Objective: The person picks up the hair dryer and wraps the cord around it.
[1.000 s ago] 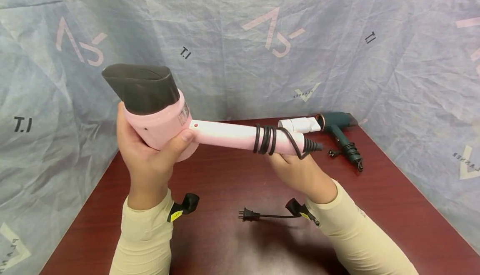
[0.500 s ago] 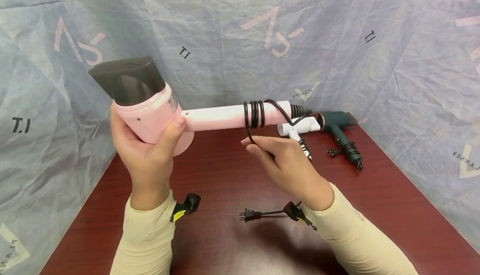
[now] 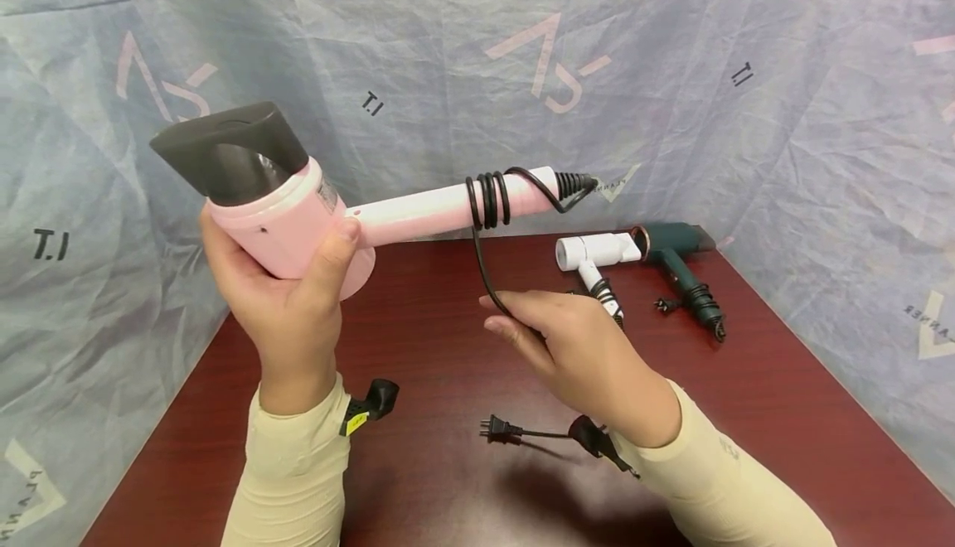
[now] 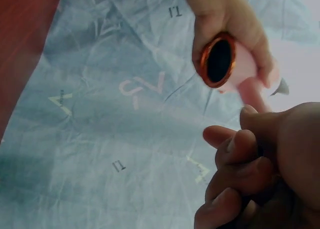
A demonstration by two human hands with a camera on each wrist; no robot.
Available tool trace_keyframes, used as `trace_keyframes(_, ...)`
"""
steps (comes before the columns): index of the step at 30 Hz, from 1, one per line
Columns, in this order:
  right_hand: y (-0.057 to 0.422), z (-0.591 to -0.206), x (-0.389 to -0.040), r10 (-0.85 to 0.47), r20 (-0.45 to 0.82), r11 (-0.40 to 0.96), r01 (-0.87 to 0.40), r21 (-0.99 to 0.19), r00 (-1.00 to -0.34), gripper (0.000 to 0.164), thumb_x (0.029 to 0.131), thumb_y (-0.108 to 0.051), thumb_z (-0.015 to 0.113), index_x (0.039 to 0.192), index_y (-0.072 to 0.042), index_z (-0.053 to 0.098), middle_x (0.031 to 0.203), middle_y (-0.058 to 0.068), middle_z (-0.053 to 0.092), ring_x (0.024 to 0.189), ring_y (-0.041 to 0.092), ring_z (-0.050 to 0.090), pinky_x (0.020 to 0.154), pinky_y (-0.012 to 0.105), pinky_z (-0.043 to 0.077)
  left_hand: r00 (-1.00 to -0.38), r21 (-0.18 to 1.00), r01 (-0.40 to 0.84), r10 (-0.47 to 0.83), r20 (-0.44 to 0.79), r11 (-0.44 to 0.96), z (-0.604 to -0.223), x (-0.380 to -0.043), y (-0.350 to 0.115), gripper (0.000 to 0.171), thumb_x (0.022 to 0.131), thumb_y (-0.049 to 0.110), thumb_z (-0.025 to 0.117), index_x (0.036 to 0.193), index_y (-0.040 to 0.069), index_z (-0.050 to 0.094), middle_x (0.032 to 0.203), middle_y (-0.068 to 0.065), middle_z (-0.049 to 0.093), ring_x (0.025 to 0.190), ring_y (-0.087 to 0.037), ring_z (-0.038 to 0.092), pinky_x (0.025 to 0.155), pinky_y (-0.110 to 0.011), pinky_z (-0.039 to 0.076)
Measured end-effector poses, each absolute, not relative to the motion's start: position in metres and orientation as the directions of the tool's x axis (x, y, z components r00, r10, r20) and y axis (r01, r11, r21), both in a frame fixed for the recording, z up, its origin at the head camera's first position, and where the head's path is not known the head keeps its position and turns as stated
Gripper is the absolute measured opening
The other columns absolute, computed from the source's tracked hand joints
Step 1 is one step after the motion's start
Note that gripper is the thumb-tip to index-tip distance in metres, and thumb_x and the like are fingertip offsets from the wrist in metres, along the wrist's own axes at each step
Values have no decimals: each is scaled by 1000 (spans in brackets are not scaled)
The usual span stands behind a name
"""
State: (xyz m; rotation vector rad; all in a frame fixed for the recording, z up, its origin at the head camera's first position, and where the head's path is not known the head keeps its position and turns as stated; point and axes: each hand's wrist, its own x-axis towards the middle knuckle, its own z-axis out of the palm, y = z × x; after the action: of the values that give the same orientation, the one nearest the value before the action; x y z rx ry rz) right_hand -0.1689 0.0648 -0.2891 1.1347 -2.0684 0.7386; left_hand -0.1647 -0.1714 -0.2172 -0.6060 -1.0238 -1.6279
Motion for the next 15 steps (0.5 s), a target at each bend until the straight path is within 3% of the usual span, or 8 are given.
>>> trace_keyframes(7, 67, -287, -152, -561, 757, 428, -900, -79, -334, 24, 104, -27, 64, 117, -10, 73, 103, -3, 78, 75, 2, 67, 69, 23, 56, -269, 329, 944, -504, 821, 33, -219, -168, -173, 65, 63, -3, 85, 121, -5, 56, 114, -24, 65, 105, -41, 60, 97, -43, 52)
trace_keyframes(15, 77, -274, -143, -543, 797, 437, -899, -1, -265, 31, 110, -27, 50, 110, -3, 70, 96, -1, 78, 73, 7, 68, 66, 28, 58, -313, 402, 885, -341, 887, 235, -227, -167, -175, 73, 67, 2, 87, 132, -5, 55, 125, -15, 63, 114, -35, 59, 103, -41, 48)
